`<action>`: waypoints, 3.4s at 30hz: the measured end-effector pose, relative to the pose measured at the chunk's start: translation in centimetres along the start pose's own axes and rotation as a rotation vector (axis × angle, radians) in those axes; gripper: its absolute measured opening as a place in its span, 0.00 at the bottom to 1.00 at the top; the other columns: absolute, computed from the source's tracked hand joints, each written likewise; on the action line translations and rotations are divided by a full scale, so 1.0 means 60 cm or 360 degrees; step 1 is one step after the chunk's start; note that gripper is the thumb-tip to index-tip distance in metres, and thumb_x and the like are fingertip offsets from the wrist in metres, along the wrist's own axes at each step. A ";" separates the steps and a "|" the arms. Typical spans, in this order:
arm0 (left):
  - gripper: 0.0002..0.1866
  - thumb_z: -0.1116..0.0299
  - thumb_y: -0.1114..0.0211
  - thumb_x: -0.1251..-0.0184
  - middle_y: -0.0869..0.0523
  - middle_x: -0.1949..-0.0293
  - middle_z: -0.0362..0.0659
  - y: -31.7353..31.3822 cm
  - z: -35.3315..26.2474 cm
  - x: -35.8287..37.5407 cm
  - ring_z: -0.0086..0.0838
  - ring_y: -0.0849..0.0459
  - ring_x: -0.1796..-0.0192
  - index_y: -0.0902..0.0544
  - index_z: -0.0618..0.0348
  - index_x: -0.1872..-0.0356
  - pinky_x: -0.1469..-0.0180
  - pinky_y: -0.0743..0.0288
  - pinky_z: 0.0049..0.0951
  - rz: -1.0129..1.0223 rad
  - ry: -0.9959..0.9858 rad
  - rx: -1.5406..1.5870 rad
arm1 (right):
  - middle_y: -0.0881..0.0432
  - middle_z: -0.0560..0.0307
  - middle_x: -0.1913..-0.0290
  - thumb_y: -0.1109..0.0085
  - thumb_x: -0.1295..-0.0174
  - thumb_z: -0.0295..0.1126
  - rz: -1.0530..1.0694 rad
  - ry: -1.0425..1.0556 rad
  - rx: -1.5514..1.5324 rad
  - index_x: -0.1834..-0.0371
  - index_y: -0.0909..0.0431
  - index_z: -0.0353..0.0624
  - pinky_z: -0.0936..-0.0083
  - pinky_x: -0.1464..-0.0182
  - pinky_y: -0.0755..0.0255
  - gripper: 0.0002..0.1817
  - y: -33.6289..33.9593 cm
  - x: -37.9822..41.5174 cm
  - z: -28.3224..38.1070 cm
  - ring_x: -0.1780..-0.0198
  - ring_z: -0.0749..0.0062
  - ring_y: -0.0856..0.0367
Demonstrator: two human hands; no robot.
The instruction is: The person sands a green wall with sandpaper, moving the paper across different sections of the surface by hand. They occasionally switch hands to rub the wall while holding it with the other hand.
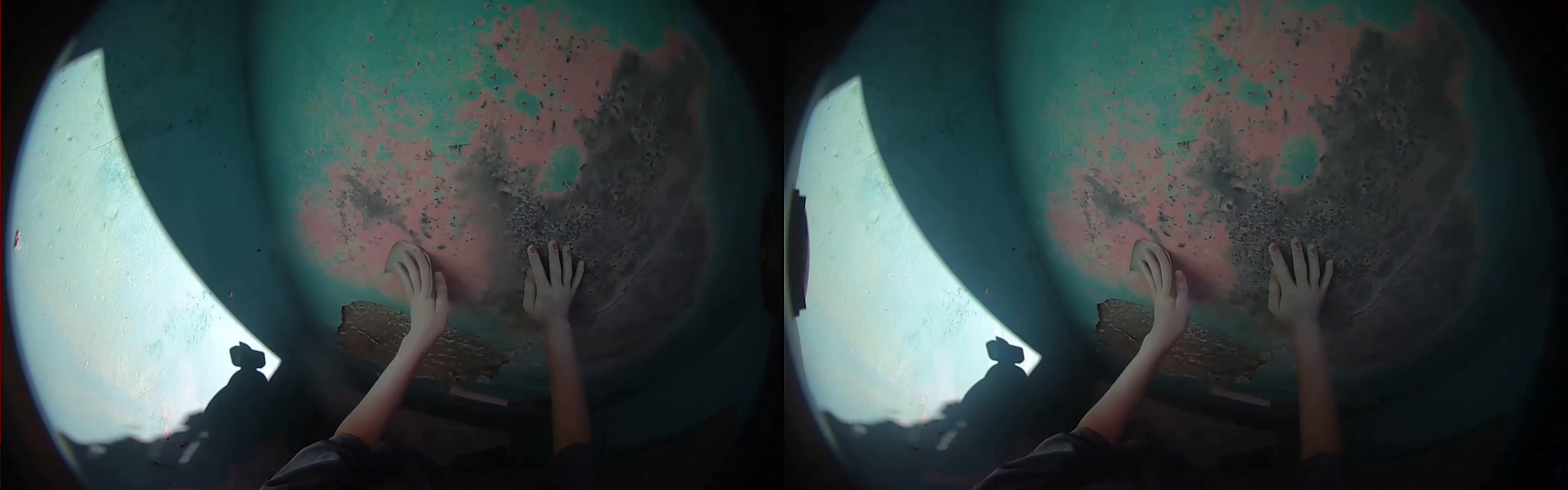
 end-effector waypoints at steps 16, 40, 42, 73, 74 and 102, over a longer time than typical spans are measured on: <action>0.34 0.62 0.56 0.17 0.64 0.20 0.63 -0.220 -0.109 0.155 0.71 0.72 0.21 0.58 0.62 0.19 0.23 0.68 0.62 0.0291 0.0063 -0.0070 | 0.30 0.57 0.25 0.49 0.30 0.42 -0.0384 0.0038 0.0061 0.32 0.22 0.64 0.43 0.21 0.60 0.23 0.018 0.064 -0.122 0.22 0.55 0.40; 0.34 0.58 0.58 0.17 0.64 0.20 0.63 -0.094 -0.090 0.012 0.67 0.68 0.20 0.57 0.62 0.19 0.22 0.69 0.60 -0.0456 0.0133 -0.0012 | 0.30 0.62 0.25 0.47 0.32 0.43 -0.0420 0.0052 -0.0023 0.31 0.23 0.66 0.46 0.21 0.59 0.25 0.030 0.061 -0.118 0.22 0.59 0.38; 0.35 0.57 0.57 0.17 0.63 0.20 0.63 -0.145 -0.113 0.040 0.68 0.69 0.20 0.58 0.62 0.19 0.23 0.68 0.64 -0.0326 0.0065 -0.0161 | 0.30 0.62 0.25 0.46 0.33 0.43 -0.0427 0.0047 -0.0019 0.31 0.23 0.66 0.46 0.21 0.58 0.25 0.030 0.063 -0.118 0.22 0.59 0.38; 0.35 0.59 0.59 0.17 0.65 0.20 0.64 -0.027 0.038 0.010 0.64 0.71 0.19 0.60 0.67 0.20 0.21 0.70 0.58 -0.0226 0.0189 -0.0175 | 0.35 0.52 0.23 0.52 0.30 0.44 -0.0364 -0.0034 -0.0041 0.29 0.26 0.56 0.32 0.23 0.68 0.26 -0.003 0.014 -0.011 0.20 0.49 0.44; 0.35 0.59 0.57 0.17 0.63 0.20 0.66 -0.056 0.033 0.038 0.68 0.69 0.20 0.58 0.66 0.20 0.22 0.68 0.61 -0.0168 0.0102 -0.0184 | 0.34 0.54 0.24 0.53 0.30 0.45 -0.0316 -0.0021 -0.0021 0.29 0.26 0.58 0.32 0.23 0.67 0.26 -0.016 0.007 0.012 0.21 0.52 0.42; 0.46 0.48 0.43 0.33 0.52 0.20 0.62 -0.044 -0.200 -0.023 0.59 0.59 0.18 0.49 0.61 0.20 0.24 0.71 0.68 0.0883 -0.1118 0.0088 | 0.23 0.62 0.39 0.37 0.47 0.34 -0.0112 -0.0240 -0.0321 0.38 0.21 0.52 0.51 0.29 0.40 0.28 0.049 0.006 0.088 0.34 0.64 0.28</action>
Point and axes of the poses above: each hand's wrist, its own x-axis away from the middle knuckle, its own y-axis out of the back of the hand, z = x × y, the point moved 8 cm from there along -x, towards the middle knuckle
